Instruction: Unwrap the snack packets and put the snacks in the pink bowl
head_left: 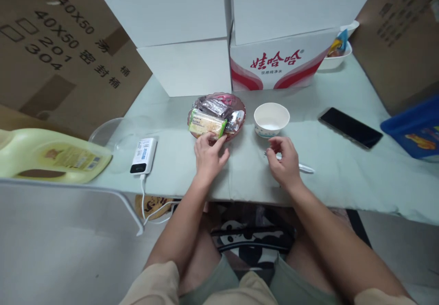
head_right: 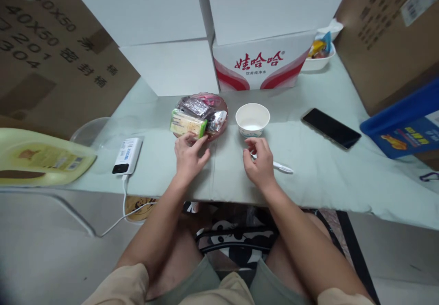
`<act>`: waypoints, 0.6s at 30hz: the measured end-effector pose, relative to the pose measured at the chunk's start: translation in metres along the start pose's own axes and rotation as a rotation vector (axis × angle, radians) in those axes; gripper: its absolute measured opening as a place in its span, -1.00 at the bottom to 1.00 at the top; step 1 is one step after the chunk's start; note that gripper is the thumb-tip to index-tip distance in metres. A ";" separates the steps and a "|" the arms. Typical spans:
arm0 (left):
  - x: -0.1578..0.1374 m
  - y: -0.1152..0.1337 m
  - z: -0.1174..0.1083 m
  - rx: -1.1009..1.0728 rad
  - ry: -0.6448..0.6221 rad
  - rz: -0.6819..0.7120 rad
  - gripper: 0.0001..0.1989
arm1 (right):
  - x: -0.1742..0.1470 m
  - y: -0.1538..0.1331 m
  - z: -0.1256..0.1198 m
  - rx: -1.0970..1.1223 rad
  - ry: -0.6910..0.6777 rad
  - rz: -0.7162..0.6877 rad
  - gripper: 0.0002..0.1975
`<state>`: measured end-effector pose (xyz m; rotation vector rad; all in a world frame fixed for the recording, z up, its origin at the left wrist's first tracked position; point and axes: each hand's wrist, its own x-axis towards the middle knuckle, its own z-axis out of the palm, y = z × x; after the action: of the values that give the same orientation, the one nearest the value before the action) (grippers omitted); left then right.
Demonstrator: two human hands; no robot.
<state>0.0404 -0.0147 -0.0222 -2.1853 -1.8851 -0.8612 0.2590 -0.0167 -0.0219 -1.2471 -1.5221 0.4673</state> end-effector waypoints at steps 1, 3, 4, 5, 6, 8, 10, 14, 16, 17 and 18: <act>0.001 0.001 0.003 0.021 -0.010 -0.017 -0.62 | 0.000 0.001 0.001 0.007 -0.001 -0.002 -0.85; 0.003 0.000 0.010 0.036 -0.013 -0.072 -0.65 | 0.000 0.001 0.003 0.011 -0.004 0.003 -0.87; 0.006 -0.001 0.014 0.033 -0.002 -0.107 -0.69 | 0.000 0.001 0.003 0.011 -0.008 0.007 -0.88; 0.008 -0.002 0.017 0.023 0.014 -0.143 -0.74 | -0.001 0.001 0.004 0.011 -0.016 0.013 -0.88; 0.011 -0.004 0.019 0.005 0.033 -0.174 -0.79 | -0.001 0.001 0.005 0.011 -0.022 0.020 -0.89; 0.017 -0.009 0.022 -0.056 0.069 -0.212 -0.85 | -0.001 0.002 0.008 0.012 -0.030 0.032 -0.89; 0.023 -0.017 0.021 -0.142 0.101 -0.230 -0.85 | -0.001 0.002 0.010 0.007 -0.032 0.044 -0.88; 0.037 -0.039 0.013 -0.412 0.235 -0.335 -0.77 | 0.001 0.003 0.015 -0.003 -0.049 0.062 -0.88; 0.045 -0.054 0.008 -0.594 0.316 -0.449 -0.71 | 0.002 0.004 0.019 -0.009 -0.063 0.065 -0.88; 0.048 -0.063 0.005 -0.698 0.358 -0.515 -0.67 | 0.002 0.005 0.021 -0.014 -0.070 0.065 -0.88; 0.052 -0.072 0.002 -0.818 0.397 -0.581 -0.64 | 0.003 0.005 0.023 -0.017 -0.076 0.065 -0.88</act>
<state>-0.0234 0.0465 -0.0174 -1.5026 -2.1948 -2.3032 0.2416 -0.0054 -0.0333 -1.3081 -1.5559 0.5505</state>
